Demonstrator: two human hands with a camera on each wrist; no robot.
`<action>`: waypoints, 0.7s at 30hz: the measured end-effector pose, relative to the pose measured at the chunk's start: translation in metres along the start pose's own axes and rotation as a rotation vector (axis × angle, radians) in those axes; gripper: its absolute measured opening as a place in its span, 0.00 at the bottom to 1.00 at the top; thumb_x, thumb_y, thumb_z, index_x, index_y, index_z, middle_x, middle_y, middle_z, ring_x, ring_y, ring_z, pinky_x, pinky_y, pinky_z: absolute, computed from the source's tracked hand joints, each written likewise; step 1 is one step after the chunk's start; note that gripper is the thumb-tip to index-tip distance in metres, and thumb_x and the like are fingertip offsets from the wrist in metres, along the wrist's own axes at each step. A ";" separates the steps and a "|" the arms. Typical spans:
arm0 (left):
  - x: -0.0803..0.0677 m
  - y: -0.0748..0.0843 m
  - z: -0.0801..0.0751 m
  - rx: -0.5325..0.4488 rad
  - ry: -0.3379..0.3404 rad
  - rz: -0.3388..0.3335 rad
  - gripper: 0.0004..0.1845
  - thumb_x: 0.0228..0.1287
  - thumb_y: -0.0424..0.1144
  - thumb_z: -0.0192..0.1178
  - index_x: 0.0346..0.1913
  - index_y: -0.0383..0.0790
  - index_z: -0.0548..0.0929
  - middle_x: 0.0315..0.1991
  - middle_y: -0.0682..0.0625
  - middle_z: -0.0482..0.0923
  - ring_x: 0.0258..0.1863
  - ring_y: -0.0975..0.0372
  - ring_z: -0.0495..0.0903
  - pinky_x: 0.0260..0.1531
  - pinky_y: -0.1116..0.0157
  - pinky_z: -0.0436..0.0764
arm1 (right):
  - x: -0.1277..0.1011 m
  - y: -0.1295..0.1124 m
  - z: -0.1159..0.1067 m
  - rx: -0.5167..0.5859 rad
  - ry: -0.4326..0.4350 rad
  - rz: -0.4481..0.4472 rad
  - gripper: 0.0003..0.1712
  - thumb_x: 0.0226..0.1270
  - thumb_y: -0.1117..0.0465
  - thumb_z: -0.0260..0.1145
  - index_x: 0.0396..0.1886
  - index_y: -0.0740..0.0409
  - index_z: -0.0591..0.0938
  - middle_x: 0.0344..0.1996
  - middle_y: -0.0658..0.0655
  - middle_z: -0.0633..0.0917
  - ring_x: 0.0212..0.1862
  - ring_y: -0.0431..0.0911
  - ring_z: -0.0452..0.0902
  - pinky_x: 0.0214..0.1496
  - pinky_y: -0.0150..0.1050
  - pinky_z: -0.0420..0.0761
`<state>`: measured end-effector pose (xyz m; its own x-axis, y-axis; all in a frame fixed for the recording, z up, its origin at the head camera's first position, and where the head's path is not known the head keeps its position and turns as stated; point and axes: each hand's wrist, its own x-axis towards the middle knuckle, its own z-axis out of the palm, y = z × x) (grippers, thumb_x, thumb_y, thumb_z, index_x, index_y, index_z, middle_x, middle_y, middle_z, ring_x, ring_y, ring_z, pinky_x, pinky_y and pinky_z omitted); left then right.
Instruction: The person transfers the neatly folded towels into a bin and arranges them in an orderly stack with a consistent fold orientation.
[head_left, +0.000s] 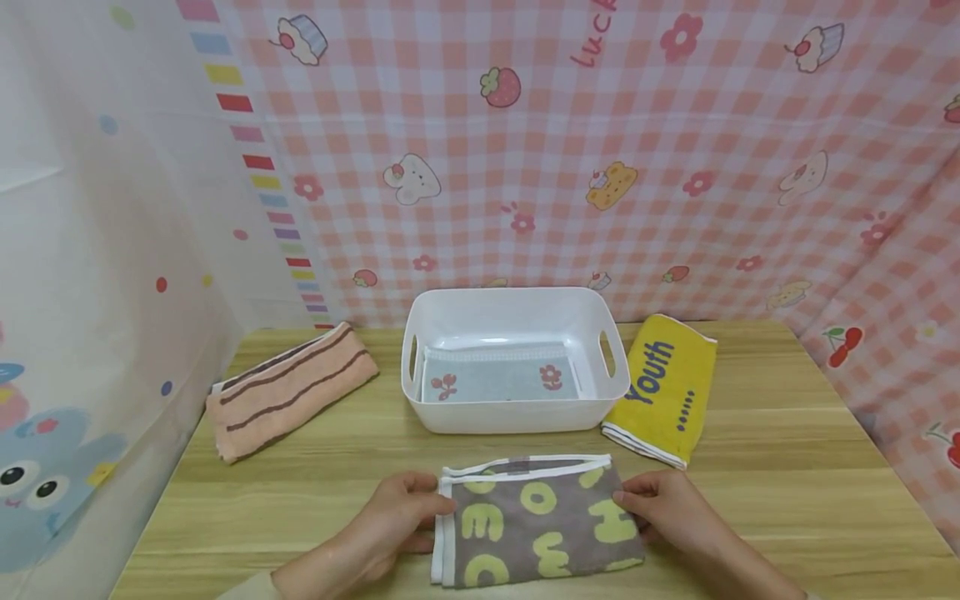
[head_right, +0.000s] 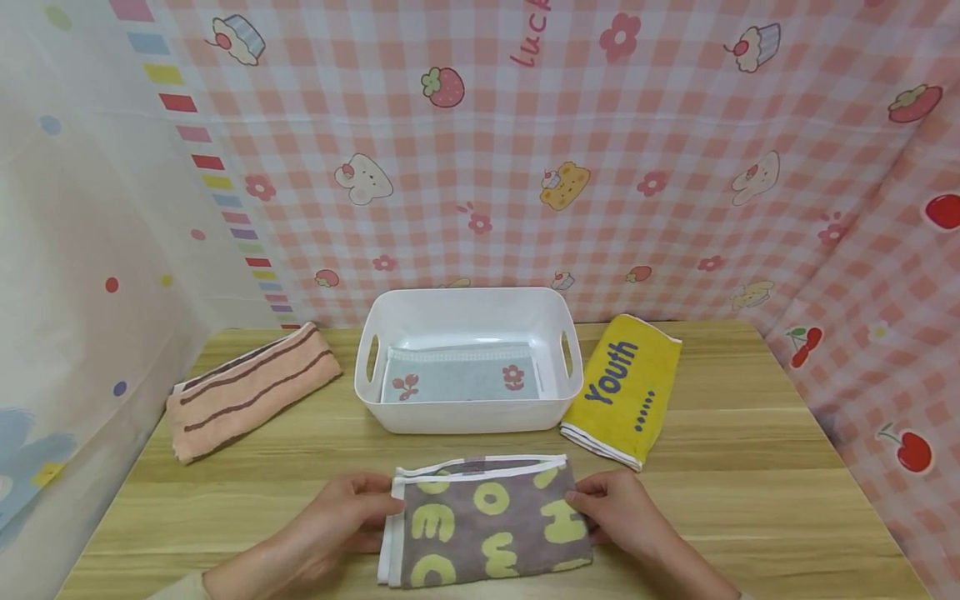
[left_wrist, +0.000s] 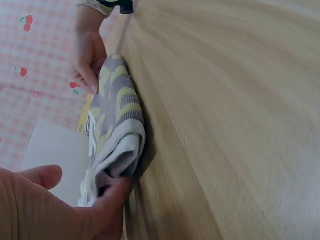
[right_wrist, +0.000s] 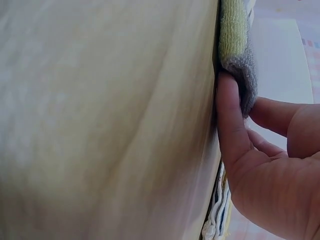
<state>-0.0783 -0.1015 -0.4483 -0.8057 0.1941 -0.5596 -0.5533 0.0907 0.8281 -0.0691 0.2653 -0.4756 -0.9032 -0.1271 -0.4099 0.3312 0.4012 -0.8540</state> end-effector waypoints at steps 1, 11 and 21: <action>0.000 -0.001 0.000 -0.020 -0.017 -0.006 0.32 0.66 0.30 0.67 0.66 0.16 0.67 0.50 0.35 0.81 0.40 0.56 0.86 0.39 0.56 0.89 | 0.000 0.000 0.000 -0.003 0.004 -0.002 0.14 0.75 0.65 0.67 0.47 0.77 0.86 0.33 0.60 0.91 0.33 0.47 0.87 0.31 0.44 0.88; 0.001 -0.010 0.002 -0.014 -0.042 0.003 0.11 0.65 0.26 0.66 0.47 0.22 0.82 0.34 0.47 0.85 0.30 0.64 0.83 0.32 0.68 0.85 | -0.002 -0.003 0.004 0.010 0.049 0.023 0.13 0.73 0.65 0.69 0.44 0.75 0.87 0.31 0.59 0.90 0.30 0.46 0.86 0.29 0.42 0.86; -0.002 -0.009 0.005 0.075 -0.073 0.056 0.13 0.62 0.27 0.67 0.48 0.24 0.84 0.37 0.46 0.87 0.33 0.61 0.85 0.34 0.64 0.87 | 0.002 -0.006 0.009 0.011 0.137 0.131 0.14 0.70 0.61 0.73 0.44 0.72 0.88 0.28 0.56 0.89 0.28 0.45 0.83 0.29 0.41 0.84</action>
<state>-0.0707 -0.0980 -0.4544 -0.8158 0.2714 -0.5107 -0.4883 0.1502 0.8597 -0.0705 0.2548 -0.4740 -0.8808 0.0503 -0.4708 0.4503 0.3958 -0.8004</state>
